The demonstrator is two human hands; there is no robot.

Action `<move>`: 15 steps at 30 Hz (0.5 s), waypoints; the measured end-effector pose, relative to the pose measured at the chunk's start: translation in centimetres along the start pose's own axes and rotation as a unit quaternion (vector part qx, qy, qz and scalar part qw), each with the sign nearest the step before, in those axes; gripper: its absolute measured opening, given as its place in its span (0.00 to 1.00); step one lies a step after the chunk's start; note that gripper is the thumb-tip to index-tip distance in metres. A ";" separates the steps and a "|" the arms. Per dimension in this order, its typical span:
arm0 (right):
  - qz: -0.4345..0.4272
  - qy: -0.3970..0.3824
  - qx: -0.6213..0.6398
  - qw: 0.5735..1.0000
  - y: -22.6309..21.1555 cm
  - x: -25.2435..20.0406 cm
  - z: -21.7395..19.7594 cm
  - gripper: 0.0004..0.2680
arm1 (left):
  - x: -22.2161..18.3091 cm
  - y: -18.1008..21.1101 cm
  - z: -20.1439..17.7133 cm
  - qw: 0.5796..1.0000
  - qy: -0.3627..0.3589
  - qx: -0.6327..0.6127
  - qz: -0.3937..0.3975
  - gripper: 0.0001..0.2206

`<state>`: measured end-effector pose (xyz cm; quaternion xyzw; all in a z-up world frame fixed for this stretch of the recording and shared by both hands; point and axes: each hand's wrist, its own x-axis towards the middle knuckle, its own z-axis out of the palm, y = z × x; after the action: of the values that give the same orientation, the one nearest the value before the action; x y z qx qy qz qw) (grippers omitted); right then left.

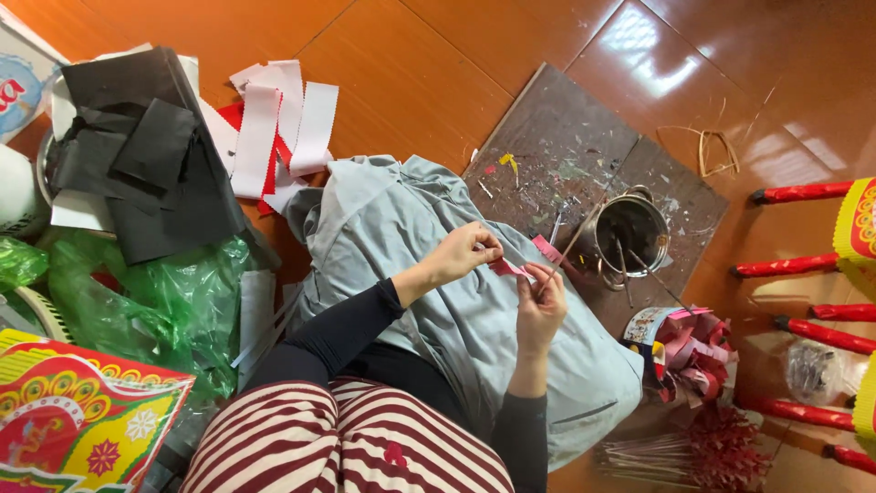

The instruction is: Assembling decorative paper flowers by sticking paper petals onto wooden rods using adhesive.

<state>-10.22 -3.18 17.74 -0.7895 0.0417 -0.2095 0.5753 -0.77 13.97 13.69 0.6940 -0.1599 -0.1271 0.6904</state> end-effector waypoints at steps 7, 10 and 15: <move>-0.038 -0.020 -0.031 0.999 -2.1 -0.2 1.2 0.11 | -0.6 0.8 1.0 0.999 -0.019 -0.024 -0.026 0.06; -0.054 -0.011 -0.033 0.998 -0.8 -0.5 1.2 0.07 | -0.5 0.0 1.8 0.993 -0.016 -0.106 -0.054 0.09; -0.046 -0.007 0.017 0.999 -1.4 -0.2 0.3 0.05 | -0.1 -0.1 0.4 0.982 -0.056 -0.161 -0.085 0.08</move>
<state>-10.54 -2.37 18.86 -0.7823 -0.0022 -0.2306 0.5787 -1.02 13.64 13.58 0.5765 -0.1163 -0.2479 0.7698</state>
